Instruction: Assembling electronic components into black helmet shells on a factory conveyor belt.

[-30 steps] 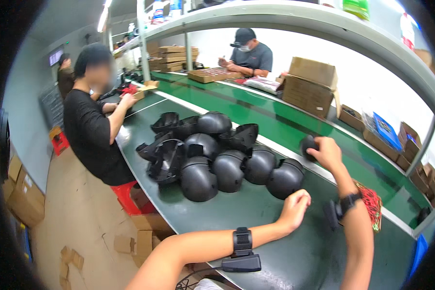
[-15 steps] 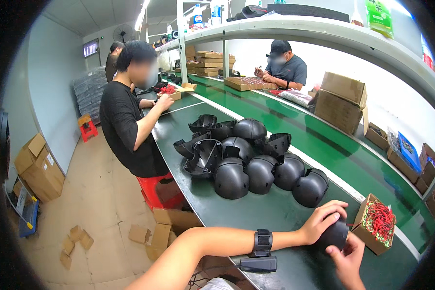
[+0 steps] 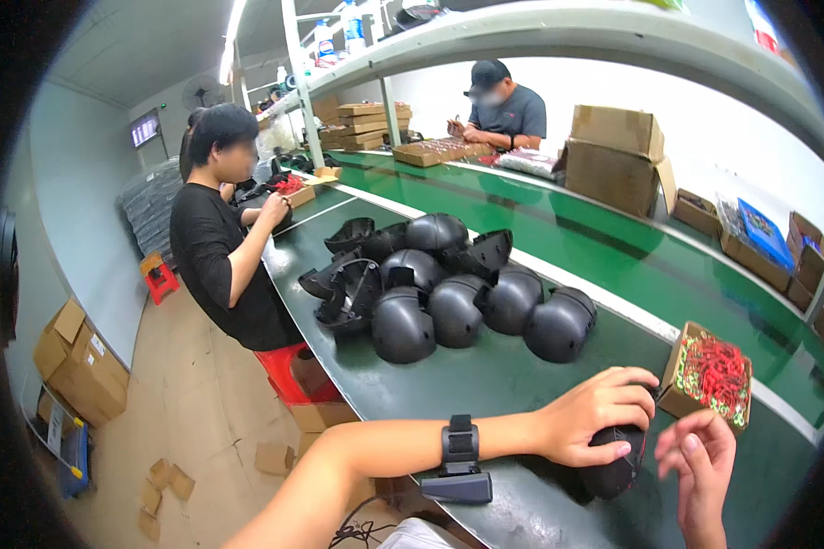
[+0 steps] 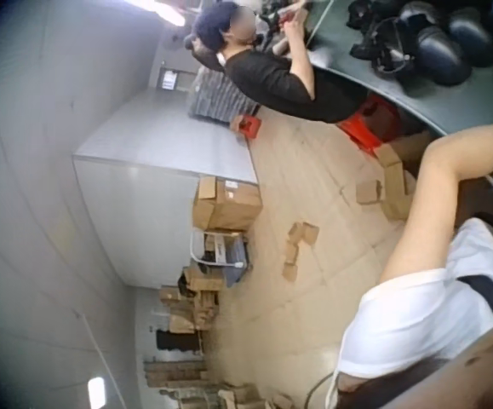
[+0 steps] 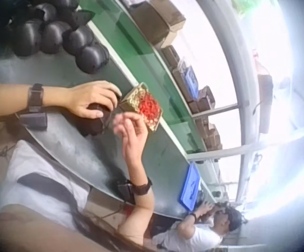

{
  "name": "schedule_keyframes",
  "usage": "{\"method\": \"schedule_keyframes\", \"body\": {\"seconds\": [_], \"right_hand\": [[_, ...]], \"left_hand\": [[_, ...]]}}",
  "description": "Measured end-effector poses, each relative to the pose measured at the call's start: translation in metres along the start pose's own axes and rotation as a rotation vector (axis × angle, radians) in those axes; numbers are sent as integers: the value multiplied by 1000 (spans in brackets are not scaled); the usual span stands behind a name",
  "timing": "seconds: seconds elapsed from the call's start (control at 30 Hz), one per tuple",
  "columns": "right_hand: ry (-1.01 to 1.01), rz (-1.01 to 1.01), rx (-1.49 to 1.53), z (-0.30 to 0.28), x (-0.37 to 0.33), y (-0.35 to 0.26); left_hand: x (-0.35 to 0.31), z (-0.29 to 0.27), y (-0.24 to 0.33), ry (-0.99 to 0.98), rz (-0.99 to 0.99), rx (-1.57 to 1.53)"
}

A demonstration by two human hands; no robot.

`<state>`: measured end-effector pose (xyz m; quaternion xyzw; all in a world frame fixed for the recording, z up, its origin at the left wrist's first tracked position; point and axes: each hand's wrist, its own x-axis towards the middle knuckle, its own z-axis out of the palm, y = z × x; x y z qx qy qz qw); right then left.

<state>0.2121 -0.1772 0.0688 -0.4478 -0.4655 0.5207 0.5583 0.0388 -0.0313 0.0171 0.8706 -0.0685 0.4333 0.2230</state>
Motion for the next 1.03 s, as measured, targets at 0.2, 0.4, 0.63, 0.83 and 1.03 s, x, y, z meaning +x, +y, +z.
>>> {"method": "schedule_keyframes", "body": {"seconds": [0.2, 0.4, 0.63, 0.83, 1.03], "right_hand": [[109, -657, -1107, 16, 16, 16], [173, -665, -1143, 11, 17, 24], [255, -419, -1080, 19, 12, 24], [237, -651, -1346, 18, 10, 17], [104, -712, -1389, 4, 15, 12]], "left_hand": [[-2, -3, 0, 13, 7, -6], [3, -2, -1, 62, 89, 98], [0, -1, 1, 46, 66, 32], [2, 5, 6, 42, 68, -16], [6, -9, 2, -103, 35, 49]]}}
